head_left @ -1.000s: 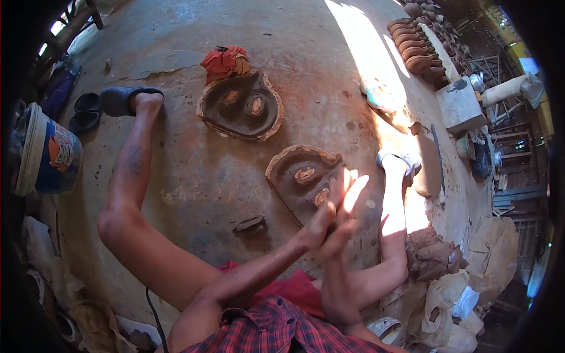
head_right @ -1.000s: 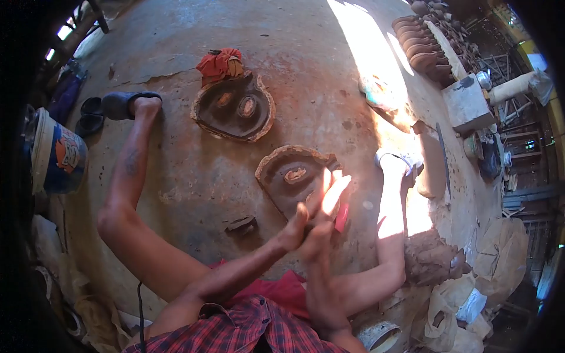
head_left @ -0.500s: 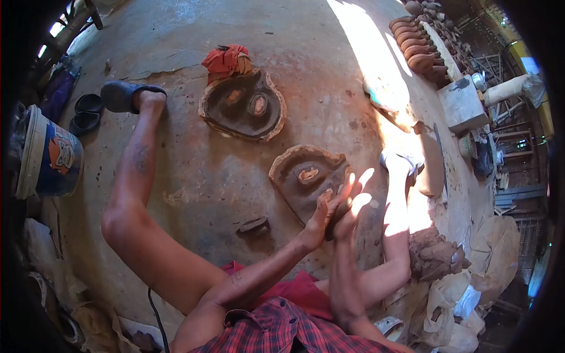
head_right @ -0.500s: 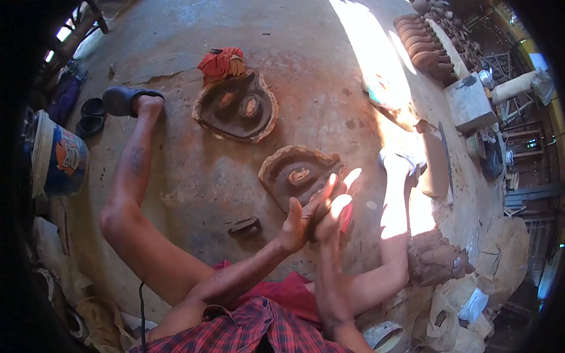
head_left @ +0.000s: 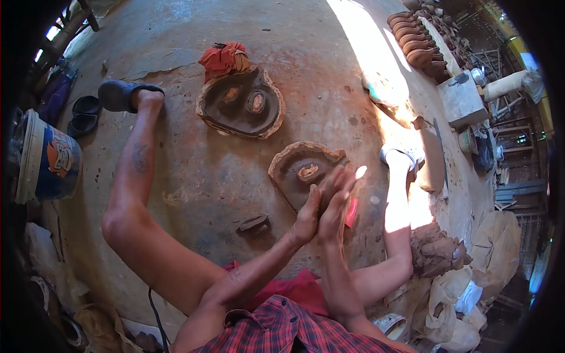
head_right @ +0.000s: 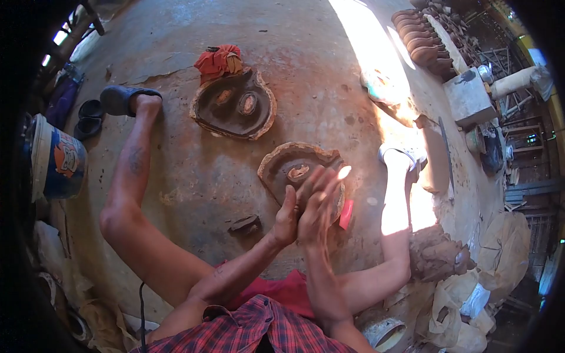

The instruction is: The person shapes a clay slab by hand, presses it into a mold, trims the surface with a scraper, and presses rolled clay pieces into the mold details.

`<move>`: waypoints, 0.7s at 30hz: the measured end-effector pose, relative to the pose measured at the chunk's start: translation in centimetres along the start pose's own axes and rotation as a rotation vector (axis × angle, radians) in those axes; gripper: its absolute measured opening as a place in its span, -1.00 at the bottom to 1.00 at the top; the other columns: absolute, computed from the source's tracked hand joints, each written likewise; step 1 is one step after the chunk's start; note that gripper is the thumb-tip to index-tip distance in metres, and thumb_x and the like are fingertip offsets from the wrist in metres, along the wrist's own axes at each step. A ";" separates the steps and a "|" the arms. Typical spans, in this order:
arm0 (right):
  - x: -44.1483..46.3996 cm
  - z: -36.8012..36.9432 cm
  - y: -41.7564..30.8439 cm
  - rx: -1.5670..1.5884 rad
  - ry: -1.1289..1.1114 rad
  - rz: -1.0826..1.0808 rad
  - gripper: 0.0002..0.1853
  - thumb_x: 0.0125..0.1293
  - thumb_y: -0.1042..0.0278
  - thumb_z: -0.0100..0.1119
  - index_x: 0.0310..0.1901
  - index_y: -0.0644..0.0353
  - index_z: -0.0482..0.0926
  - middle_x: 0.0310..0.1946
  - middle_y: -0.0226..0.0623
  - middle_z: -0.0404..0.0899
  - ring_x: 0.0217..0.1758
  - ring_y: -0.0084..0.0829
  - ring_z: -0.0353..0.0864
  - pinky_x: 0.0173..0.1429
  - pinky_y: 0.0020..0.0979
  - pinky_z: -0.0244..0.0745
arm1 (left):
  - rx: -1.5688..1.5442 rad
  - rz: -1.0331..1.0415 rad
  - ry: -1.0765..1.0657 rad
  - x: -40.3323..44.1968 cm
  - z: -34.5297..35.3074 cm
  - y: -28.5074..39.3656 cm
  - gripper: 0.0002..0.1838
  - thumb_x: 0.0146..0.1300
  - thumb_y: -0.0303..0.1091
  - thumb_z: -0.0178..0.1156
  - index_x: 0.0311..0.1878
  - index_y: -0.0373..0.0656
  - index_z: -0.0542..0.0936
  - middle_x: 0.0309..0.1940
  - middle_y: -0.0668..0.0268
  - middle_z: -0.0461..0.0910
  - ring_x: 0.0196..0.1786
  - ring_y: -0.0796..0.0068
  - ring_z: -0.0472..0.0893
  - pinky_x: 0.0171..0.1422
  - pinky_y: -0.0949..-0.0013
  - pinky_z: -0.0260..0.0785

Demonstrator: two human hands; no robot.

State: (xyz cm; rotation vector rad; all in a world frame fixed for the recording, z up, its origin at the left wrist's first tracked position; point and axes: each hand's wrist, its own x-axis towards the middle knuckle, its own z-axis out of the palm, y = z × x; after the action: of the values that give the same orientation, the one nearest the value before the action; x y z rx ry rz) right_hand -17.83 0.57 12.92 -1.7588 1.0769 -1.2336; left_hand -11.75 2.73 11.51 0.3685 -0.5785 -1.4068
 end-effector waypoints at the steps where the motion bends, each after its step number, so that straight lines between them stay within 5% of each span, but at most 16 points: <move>1: 1.4 0.0 0.3 -0.023 0.079 0.079 -0.23 0.72 -0.17 -0.34 0.64 0.35 0.09 0.62 0.08 0.19 0.70 -0.07 0.16 0.70 -0.15 0.07 | -0.085 -0.006 -0.002 -0.1 0.7 1.1 -0.07 0.62 0.40 -0.38 0.76 -0.11 -0.13 0.72 0.04 0.07 0.74 0.20 0.08 0.80 0.08 -0.12; 4: 1.4 -0.7 -1.9 -0.276 0.218 -0.072 -0.31 0.74 -0.06 -0.28 0.60 0.39 0.19 0.56 0.10 0.32 0.64 -0.03 0.30 0.67 -0.16 0.16 | -0.222 -0.035 0.034 -0.1 -0.4 0.6 -0.12 0.66 0.33 -0.35 0.76 -0.10 -0.15 0.70 0.02 0.12 0.73 0.19 0.13 0.78 0.09 -0.06; 6: 0.2 -1.7 -2.3 -0.248 0.075 0.008 -0.31 0.66 0.08 0.00 0.62 0.35 0.18 0.55 0.17 0.32 0.61 -0.01 0.35 0.61 -0.15 0.29 | -0.274 -0.007 0.092 0.6 -0.8 0.6 -0.15 0.69 0.26 -0.31 0.75 -0.14 -0.12 0.72 0.01 0.05 0.75 0.21 0.06 0.78 0.14 -0.09; 8: -0.8 -1.3 -2.0 -0.385 -0.182 -0.066 -0.45 0.55 0.37 0.17 0.51 0.32 0.41 0.42 0.06 0.51 0.47 -0.04 0.53 0.49 -0.16 0.44 | -0.004 0.262 0.225 1.3 -0.8 0.8 -0.27 0.73 0.04 -0.22 0.72 -0.26 0.04 0.69 0.07 0.16 0.72 0.26 0.15 0.78 0.21 -0.09; 9: -0.9 -0.8 -1.6 -0.178 -0.128 0.132 -0.54 0.45 0.56 0.26 0.36 0.33 0.57 0.30 -0.02 0.62 0.39 -0.07 0.61 0.45 -0.21 0.48 | 0.055 0.313 0.217 1.3 -0.8 0.6 -0.32 0.74 -0.03 -0.20 0.70 -0.29 0.11 0.71 0.15 0.13 0.74 0.31 0.10 0.78 0.25 -0.12; 12: 0.8 -1.0 0.1 0.184 -0.132 0.318 -0.60 0.44 0.55 0.29 0.27 0.38 0.59 0.15 -0.07 0.71 0.21 -0.16 0.73 0.31 -0.30 0.58 | 0.457 0.350 0.268 1.0 -3.2 2.0 -0.33 0.72 -0.13 -0.12 0.71 -0.30 0.08 0.74 0.13 0.07 0.75 0.29 0.05 0.78 0.25 -0.13; 13: 2.2 -1.2 -0.7 0.199 -0.145 0.348 -0.67 0.39 0.57 0.34 0.16 0.38 0.63 0.06 -0.12 0.73 0.07 -0.26 0.76 0.17 -0.35 0.62 | 0.464 0.376 0.325 1.1 -4.9 2.5 -0.32 0.65 -0.32 0.02 0.72 -0.24 0.09 0.70 0.09 0.17 0.71 0.25 0.17 0.75 0.21 0.01; 15: 5.2 -2.2 2.1 0.026 -0.286 0.199 -0.68 0.37 0.55 0.36 0.14 0.33 0.66 0.01 -0.14 0.73 0.02 -0.26 0.76 0.12 -0.33 0.63 | 0.468 0.116 0.563 0.6 -7.5 6.3 -0.15 0.47 -0.38 0.28 0.72 -0.16 0.11 0.62 0.06 0.31 0.63 0.20 0.34 0.68 0.18 0.18; 16: 6.6 -2.6 3.2 -0.146 -0.426 0.042 -0.69 0.35 0.53 0.38 0.11 0.27 0.68 -0.05 -0.15 0.73 -0.02 -0.26 0.76 0.07 -0.32 0.64 | 0.465 0.110 0.562 -0.4 -9.9 7.1 -0.15 0.47 -0.38 0.28 0.72 -0.16 0.11 0.62 0.06 0.31 0.63 0.20 0.34 0.68 0.18 0.18; 18: 8.9 -2.3 4.0 -0.266 -0.601 -0.010 -0.68 0.31 0.50 0.42 0.10 0.21 0.71 -0.09 -0.15 0.72 -0.03 -0.22 0.75 0.06 -0.28 0.64 | 0.891 -0.225 0.586 -2.0 -14.7 7.3 0.09 0.21 -0.32 0.54 0.73 -0.12 0.10 0.56 0.05 0.40 0.56 0.17 0.44 0.63 0.16 0.28; 21: 11.4 -0.9 7.5 -0.359 -0.895 -0.152 -0.68 0.26 0.39 0.48 0.06 0.10 0.75 -0.14 -0.17 0.71 -0.05 -0.14 0.74 0.04 -0.19 0.64 | 0.913 -0.331 0.468 -3.0 -13.9 5.9 0.27 -0.02 -0.30 0.67 0.72 -0.17 0.09 0.54 -0.01 0.41 0.55 0.12 0.45 0.62 0.15 0.31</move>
State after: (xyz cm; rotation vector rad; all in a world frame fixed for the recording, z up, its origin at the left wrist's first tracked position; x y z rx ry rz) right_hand -18.25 -12.86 10.46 -2.3399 0.6407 -0.2172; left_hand 0.95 5.19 3.16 1.5347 -0.7630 -1.2254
